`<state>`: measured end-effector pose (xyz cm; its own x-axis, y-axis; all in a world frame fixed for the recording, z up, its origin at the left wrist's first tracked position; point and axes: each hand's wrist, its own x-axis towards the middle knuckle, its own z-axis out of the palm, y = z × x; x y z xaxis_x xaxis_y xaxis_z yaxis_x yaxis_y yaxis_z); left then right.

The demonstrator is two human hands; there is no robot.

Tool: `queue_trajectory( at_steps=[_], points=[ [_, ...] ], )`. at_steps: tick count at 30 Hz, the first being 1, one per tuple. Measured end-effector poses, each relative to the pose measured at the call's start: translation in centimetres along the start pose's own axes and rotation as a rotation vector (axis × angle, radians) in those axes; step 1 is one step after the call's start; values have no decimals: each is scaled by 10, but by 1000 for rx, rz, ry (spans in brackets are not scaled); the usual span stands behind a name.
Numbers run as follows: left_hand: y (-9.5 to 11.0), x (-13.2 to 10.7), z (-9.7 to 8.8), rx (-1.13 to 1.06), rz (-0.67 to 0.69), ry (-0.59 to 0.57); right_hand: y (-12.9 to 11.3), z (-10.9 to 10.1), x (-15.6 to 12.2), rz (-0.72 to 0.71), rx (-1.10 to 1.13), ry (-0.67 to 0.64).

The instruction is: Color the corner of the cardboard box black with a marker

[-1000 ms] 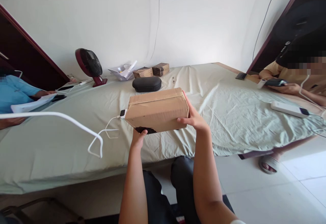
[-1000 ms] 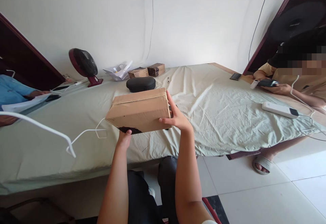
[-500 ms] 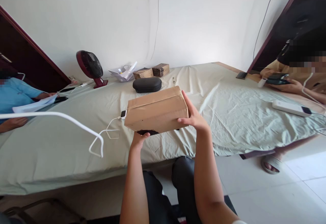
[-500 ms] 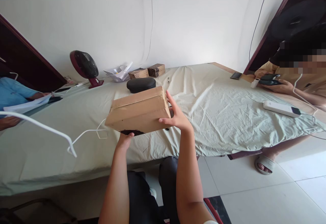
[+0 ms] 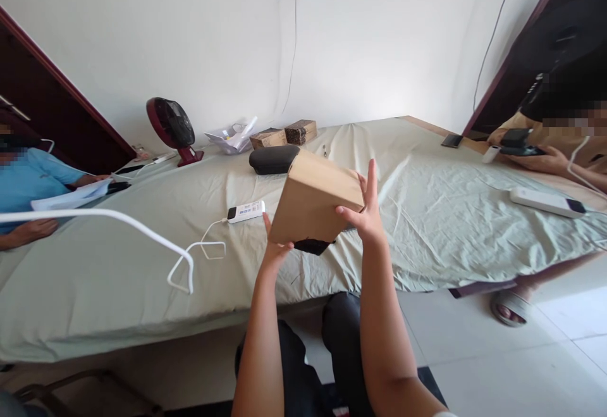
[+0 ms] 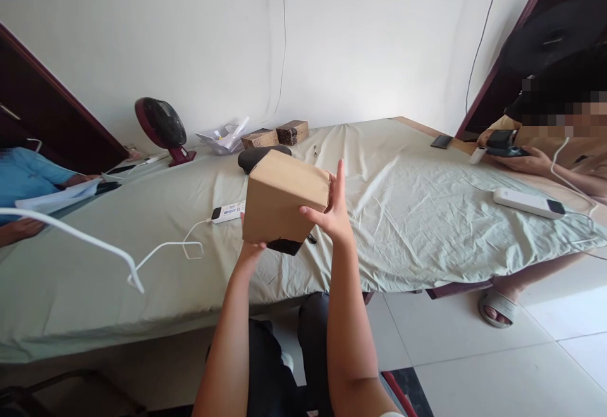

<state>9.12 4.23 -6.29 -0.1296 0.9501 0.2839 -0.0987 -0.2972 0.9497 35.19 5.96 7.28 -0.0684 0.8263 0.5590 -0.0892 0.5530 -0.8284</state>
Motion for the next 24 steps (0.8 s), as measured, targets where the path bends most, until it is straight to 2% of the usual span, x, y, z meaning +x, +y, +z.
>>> queue_trajectory(
  at_steps=[3, 6, 10, 12, 15, 17, 21, 24],
  points=[
    [9, 0, -9, -19, 60, -20, -5, -6, 0, -57, 2, -47],
    [17, -7, -16, -4, -23, -154, -4, -12, 0, -86, 35, -125],
    [16, -16, -16, 146, -72, -268, 0, -15, -2, -28, 54, -242],
    [12, -15, -15, 304, 11, -208, -1, -15, -4, 31, 99, -266],
    [6, -9, -19, 567, 313, 32, -5, -12, -5, 183, 158, -223],
    [5, -6, -22, 734, 495, 148, -7, -10, -4, 303, 72, -139],
    [6, -6, -20, 980, 662, 212, 0, -7, -2, 448, -129, 12],
    [6, -7, -13, 1020, 736, 226, 9, -8, -2, 531, -144, 61]
  ],
)
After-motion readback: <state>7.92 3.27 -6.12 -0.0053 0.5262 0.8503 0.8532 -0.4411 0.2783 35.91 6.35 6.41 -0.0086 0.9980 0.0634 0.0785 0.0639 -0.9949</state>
